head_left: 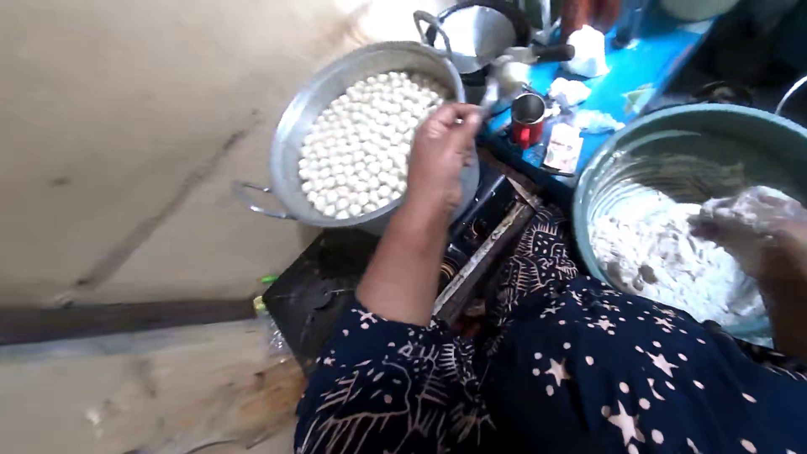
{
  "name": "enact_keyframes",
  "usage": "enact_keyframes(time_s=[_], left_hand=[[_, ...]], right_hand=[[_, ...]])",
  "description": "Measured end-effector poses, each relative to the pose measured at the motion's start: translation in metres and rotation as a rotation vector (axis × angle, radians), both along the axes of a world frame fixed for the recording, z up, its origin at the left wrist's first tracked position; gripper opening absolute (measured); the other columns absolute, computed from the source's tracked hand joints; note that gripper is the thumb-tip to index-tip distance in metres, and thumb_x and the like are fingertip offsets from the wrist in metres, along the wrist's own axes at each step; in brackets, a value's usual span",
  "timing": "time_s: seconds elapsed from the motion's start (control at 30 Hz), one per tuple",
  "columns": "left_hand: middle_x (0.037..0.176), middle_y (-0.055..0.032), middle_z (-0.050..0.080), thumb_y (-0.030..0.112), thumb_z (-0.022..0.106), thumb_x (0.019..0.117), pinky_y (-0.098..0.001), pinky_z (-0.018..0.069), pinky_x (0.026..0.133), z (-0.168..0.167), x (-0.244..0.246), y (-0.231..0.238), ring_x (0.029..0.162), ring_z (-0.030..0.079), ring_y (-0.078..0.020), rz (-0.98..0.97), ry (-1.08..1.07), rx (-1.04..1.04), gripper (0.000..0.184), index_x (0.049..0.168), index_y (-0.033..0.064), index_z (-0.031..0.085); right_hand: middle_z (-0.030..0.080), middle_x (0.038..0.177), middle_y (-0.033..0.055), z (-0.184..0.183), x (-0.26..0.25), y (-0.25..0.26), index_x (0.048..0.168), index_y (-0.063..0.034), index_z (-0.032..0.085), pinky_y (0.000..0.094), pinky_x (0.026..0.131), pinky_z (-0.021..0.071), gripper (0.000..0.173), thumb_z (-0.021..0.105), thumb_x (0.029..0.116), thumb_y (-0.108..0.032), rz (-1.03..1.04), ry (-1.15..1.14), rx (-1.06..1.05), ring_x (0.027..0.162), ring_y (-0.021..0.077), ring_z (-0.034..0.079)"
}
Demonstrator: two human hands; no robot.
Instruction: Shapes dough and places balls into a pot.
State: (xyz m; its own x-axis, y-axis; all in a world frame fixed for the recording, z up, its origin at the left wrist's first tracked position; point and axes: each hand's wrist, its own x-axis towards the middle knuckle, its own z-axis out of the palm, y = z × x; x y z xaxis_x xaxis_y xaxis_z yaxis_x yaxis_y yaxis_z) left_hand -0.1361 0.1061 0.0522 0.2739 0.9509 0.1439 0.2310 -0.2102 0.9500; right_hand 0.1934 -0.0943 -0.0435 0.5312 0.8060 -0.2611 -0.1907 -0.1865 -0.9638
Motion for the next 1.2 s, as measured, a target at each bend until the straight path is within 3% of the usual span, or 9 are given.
enact_keyframes(time_s=[0.13, 0.2, 0.3, 0.4, 0.5, 0.57, 0.63, 0.9, 1.2], left_hand=[[0.123, -0.0303, 0.065, 0.015, 0.045, 0.1073, -0.0629, 0.042, 0.104, 0.004, -0.074, 0.049, 0.119, 0.061, -0.0447, 0.29, 0.875, 0.114, 0.035, 0.132, -0.0031, 0.063], [0.13, -0.033, 0.061, 0.014, 0.043, 0.108, -0.0677, 0.0361, 0.109, 0.001, -0.079, 0.054, 0.129, 0.054, -0.0496, 0.307, 0.993, 0.065, 0.035, 0.131, -0.0027, 0.064], [0.111, -0.0223, 0.067, 0.014, 0.045, 0.1071, -0.0493, 0.0465, 0.093, 0.002, -0.054, 0.037, 0.102, 0.063, -0.0314, 0.288, 0.743, 0.11, 0.033, 0.129, -0.0012, 0.064], [0.08, 0.0065, 0.058, 0.009, 0.051, 0.1042, -0.0168, 0.045, 0.062, -0.012, 0.004, -0.001, 0.064, 0.051, 0.0015, 0.037, 0.194, -0.018, 0.017, 0.115, 0.0046, 0.064], [0.076, 0.01, 0.059, 0.001, 0.051, 0.1022, -0.0149, 0.045, 0.058, -0.033, 0.065, -0.05, 0.059, 0.05, 0.0027, -0.289, -0.103, -0.263, 0.014, 0.103, 0.0058, 0.064], [0.079, 0.008, 0.062, 0.001, 0.052, 0.1018, -0.0148, 0.0446, 0.06, -0.046, 0.092, -0.072, 0.062, 0.051, 0.0029, -0.418, -0.102, -0.311, 0.014, 0.102, 0.0038, 0.066], [0.083, 0.0049, 0.062, 0.003, 0.053, 0.1027, -0.0171, 0.0437, 0.065, -0.054, 0.11, -0.085, 0.068, 0.052, 0.0019, -0.482, -0.038, -0.29, 0.015, 0.106, 0.0012, 0.067], [0.085, 0.0022, 0.064, 0.005, 0.056, 0.1026, -0.0159, 0.0465, 0.07, -0.069, 0.129, -0.101, 0.072, 0.054, 0.003, -0.547, 0.042, -0.163, 0.016, 0.109, -0.0002, 0.069], [0.073, 0.0061, 0.058, 0.0, 0.054, 0.1015, -0.0149, 0.0399, 0.055, -0.059, 0.141, -0.119, 0.057, 0.046, 0.0016, -0.606, -0.108, -0.54, 0.013, 0.1, 0.0026, 0.067]], right_hand=[[0.061, 0.072, -0.0078, 0.011, -0.024, 0.004, 0.1, -0.0104, 0.058, 0.0172, 0.051, 0.0508, 0.016, 0.053, 0.0964, 0.005, -0.089, -0.062, -0.102, 0.055, 0.0001, 0.056], [0.059, 0.072, -0.0062, 0.011, -0.027, 0.007, 0.1, -0.0113, 0.056, 0.0181, 0.048, 0.0487, 0.017, 0.056, 0.0951, 0.005, -0.093, -0.05, -0.121, 0.052, 0.0011, 0.053], [0.058, 0.074, -0.0054, 0.014, -0.03, 0.009, 0.107, -0.0132, 0.054, 0.0179, 0.047, 0.0469, 0.017, 0.055, 0.0984, 0.002, -0.058, 0.007, -0.125, 0.052, 0.0012, 0.051], [0.054, 0.072, -0.0086, 0.016, -0.03, 0.013, 0.103, -0.0159, 0.055, 0.0163, 0.049, 0.0441, 0.015, 0.042, 0.1085, -0.018, 0.06, 0.059, -0.091, 0.055, 0.0001, 0.048], [0.059, 0.075, -0.0038, 0.025, -0.038, 0.015, 0.103, -0.007, 0.061, 0.0218, 0.054, 0.0492, 0.028, 0.04, 0.1111, -0.023, 0.101, 0.008, -0.187, 0.059, 0.0048, 0.055], [0.057, 0.067, -0.0055, 0.027, -0.045, 0.013, 0.093, -0.0064, 0.062, 0.0187, 0.049, 0.0442, 0.017, 0.049, 0.1044, -0.011, 0.082, -0.094, -0.143, 0.052, 0.0012, 0.05], [0.059, 0.077, -0.0031, 0.033, -0.048, 0.008, 0.101, -0.0012, 0.064, 0.0177, 0.056, 0.0472, 0.005, 0.061, 0.0968, -0.001, 0.063, -0.152, -0.122, 0.059, -0.0005, 0.051], [0.063, 0.077, -0.0054, 0.036, -0.046, 0.003, 0.094, -0.0038, 0.065, 0.017, 0.065, 0.0526, 0.016, 0.071, 0.0846, 0.007, -0.001, -0.215, -0.035, 0.067, -0.0025, 0.058], [0.063, 0.083, 0.0006, 0.032, -0.047, 0.002, 0.093, 0.0, 0.064, 0.0192, 0.072, 0.0536, 0.021, 0.075, 0.0788, 0.011, 0.05, -0.409, -0.058, 0.074, -0.0003, 0.059]])
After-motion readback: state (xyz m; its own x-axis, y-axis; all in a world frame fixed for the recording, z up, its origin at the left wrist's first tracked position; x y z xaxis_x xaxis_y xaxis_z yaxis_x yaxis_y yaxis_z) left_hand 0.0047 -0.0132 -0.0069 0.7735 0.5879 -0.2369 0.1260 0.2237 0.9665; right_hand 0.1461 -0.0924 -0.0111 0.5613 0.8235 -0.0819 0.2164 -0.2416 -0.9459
